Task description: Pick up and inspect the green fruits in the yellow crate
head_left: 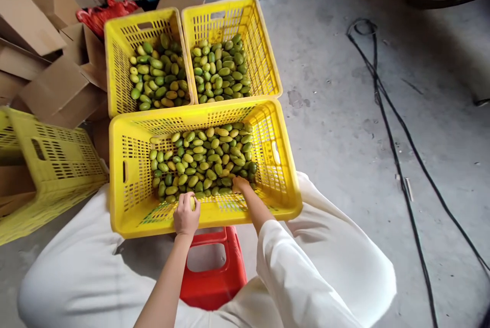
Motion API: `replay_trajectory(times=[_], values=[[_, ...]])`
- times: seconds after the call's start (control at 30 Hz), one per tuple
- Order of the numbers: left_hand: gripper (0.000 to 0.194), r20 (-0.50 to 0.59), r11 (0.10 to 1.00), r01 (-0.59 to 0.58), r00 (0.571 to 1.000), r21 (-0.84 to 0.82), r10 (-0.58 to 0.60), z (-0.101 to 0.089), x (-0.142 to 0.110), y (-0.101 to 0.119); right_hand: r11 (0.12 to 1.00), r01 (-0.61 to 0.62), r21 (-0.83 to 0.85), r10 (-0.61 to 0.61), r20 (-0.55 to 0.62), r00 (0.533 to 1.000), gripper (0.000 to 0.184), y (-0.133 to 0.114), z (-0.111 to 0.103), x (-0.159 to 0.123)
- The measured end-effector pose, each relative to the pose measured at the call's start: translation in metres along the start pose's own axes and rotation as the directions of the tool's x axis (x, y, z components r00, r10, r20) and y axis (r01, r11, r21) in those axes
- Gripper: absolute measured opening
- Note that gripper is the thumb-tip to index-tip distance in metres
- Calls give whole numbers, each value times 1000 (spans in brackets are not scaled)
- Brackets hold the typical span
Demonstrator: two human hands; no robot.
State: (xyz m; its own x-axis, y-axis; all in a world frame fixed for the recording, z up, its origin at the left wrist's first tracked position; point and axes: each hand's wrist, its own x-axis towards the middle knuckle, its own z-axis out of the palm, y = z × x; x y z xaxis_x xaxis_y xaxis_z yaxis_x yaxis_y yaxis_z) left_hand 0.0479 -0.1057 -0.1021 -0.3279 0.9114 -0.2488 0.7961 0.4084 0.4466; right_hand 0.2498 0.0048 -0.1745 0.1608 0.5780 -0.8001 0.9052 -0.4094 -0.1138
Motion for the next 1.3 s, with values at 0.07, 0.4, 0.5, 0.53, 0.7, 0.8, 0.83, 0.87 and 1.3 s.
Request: replay_trajectory(times=[0.07, 0.4, 0.5, 0.53, 0.7, 0.8, 0.83, 0.87, 1.3], values=[[17, 1, 1000, 13, 1000, -6, -13, -3, 1, 2, 999, 13, 35, -18, 147, 989, 40, -1, -12, 10], [35, 146, 923, 23, 989, -384, 36, -18, 22, -4, 743, 214, 634, -401, 165, 901, 40, 17, -57, -48], [45, 272, 843, 51, 955, -536, 115, -49, 37, -8, 510, 215, 833, -493, 78, 867, 54, 12, -66, -74], [49, 316, 806, 52, 933, -589, 171, -62, 40, -7, 445, 205, 872, -526, 69, 848, 59, 11, -70, -84], [53, 463, 538, 311, 869, -784, 172, -118, 50, 7, 229, 215, 949, -667, -8, 745, 70, 15, -93, -130], [50, 564, 419, 468, 814, -778, 137, -132, 55, 20, 180, 236, 955, -697, -45, 715, 70, 17, -98, -143], [50, 578, 388, 498, 807, -775, 117, -133, 57, 24, 164, 230, 959, -702, -50, 710, 71, 16, -98, -144], [50, 583, 362, 516, 807, -776, 98, -134, 59, 27, 143, 226, 963, -703, -62, 709, 70, 13, -97, -144], [53, 456, 273, 425, 888, -863, 60, -121, 79, 33, 71, 168, 983, -560, -100, 822, 54, -11, -87, -139]])
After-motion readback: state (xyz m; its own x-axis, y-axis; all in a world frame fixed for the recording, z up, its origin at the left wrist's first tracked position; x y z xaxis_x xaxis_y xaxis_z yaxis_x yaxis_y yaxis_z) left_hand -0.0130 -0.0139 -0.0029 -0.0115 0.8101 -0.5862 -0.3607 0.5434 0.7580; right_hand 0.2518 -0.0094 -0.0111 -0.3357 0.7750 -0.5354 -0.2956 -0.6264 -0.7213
